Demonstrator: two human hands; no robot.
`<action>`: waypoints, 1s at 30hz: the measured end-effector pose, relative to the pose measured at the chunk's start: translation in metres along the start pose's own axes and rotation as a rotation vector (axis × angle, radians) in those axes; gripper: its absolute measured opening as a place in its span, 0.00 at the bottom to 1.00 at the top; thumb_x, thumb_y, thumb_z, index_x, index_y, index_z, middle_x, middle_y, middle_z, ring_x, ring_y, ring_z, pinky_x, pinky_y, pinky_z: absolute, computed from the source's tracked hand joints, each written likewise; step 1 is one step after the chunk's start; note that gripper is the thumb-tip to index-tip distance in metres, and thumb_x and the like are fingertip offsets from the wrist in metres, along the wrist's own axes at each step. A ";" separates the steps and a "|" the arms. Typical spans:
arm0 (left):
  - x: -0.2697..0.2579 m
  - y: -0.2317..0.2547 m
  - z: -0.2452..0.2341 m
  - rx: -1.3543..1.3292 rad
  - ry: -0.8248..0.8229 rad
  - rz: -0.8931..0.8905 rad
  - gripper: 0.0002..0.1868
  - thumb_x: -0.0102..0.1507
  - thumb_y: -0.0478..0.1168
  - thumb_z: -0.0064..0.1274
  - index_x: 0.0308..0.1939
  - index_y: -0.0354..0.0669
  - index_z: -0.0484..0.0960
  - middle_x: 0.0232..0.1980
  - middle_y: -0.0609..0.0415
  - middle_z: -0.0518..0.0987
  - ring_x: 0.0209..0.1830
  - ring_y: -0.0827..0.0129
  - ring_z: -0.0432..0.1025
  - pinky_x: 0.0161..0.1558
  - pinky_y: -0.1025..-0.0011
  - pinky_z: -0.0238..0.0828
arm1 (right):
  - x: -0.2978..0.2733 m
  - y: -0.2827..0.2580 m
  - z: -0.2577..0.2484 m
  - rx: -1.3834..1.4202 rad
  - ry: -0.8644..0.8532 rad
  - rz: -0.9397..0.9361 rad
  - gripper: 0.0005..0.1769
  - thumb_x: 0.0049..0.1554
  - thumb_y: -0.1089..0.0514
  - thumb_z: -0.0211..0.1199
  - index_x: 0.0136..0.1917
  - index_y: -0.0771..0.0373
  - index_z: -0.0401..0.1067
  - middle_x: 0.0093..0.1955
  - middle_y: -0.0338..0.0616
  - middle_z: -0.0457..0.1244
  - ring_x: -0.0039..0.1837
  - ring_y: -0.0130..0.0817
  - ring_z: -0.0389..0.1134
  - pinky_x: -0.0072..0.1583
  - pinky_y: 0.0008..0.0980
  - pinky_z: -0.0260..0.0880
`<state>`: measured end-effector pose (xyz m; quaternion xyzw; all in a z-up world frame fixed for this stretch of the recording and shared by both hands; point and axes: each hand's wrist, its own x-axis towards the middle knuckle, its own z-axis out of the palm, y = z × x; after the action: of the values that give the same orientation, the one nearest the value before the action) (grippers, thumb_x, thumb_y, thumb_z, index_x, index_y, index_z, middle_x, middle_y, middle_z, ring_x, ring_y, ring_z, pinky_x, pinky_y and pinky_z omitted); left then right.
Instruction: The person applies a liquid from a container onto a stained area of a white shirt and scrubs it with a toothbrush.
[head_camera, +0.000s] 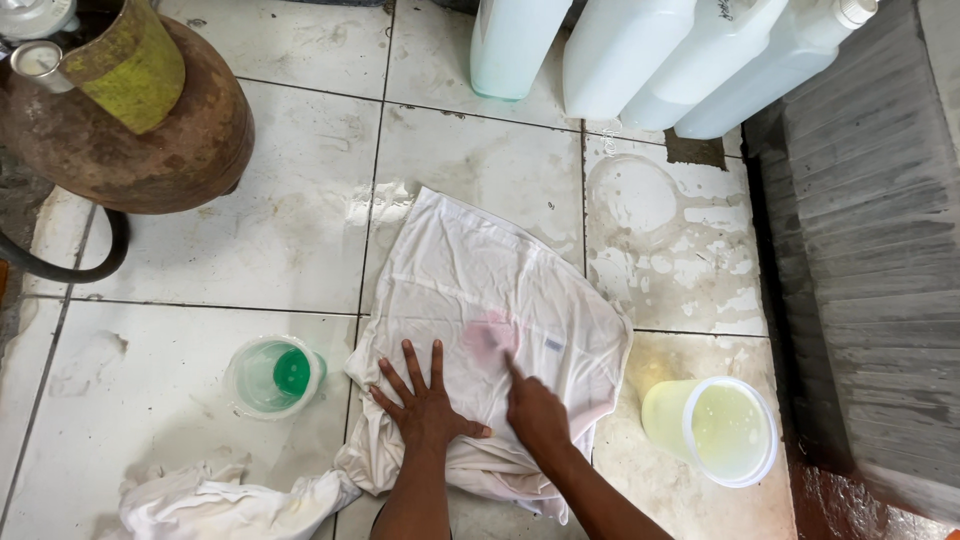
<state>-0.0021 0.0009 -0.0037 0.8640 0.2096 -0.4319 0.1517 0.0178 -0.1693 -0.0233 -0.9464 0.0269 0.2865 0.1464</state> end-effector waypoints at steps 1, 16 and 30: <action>0.000 0.001 -0.001 0.006 -0.001 -0.003 0.89 0.41 0.78 0.70 0.79 0.70 0.10 0.80 0.50 0.02 0.79 0.34 0.03 0.71 0.29 0.10 | -0.004 -0.002 0.001 0.001 -0.088 -0.131 0.35 0.66 0.53 0.41 0.84 0.33 0.45 0.36 0.46 0.60 0.37 0.46 0.62 0.41 0.48 0.63; 0.012 -0.003 0.011 0.008 0.045 0.007 0.91 0.38 0.79 0.72 0.80 0.70 0.12 0.81 0.48 0.04 0.79 0.32 0.04 0.70 0.27 0.10 | -0.016 -0.014 -0.033 0.517 0.063 -0.005 0.31 0.62 0.54 0.45 0.77 0.40 0.64 0.27 0.43 0.60 0.32 0.35 0.58 0.42 0.36 0.61; 0.059 -0.005 0.046 0.001 0.128 -0.074 1.02 0.24 0.82 0.81 0.77 0.81 0.12 0.80 0.56 -0.02 0.77 0.37 -0.02 0.65 0.28 0.04 | -0.107 0.085 -0.086 1.521 0.709 0.731 0.23 0.64 0.57 0.44 0.71 0.57 0.56 0.41 0.46 0.59 0.33 0.31 0.50 0.37 0.34 0.54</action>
<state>-0.0047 -0.0013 -0.0787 0.8815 0.2505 -0.3813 0.1213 -0.0365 -0.2790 0.0815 -0.5599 0.5497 -0.0871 0.6138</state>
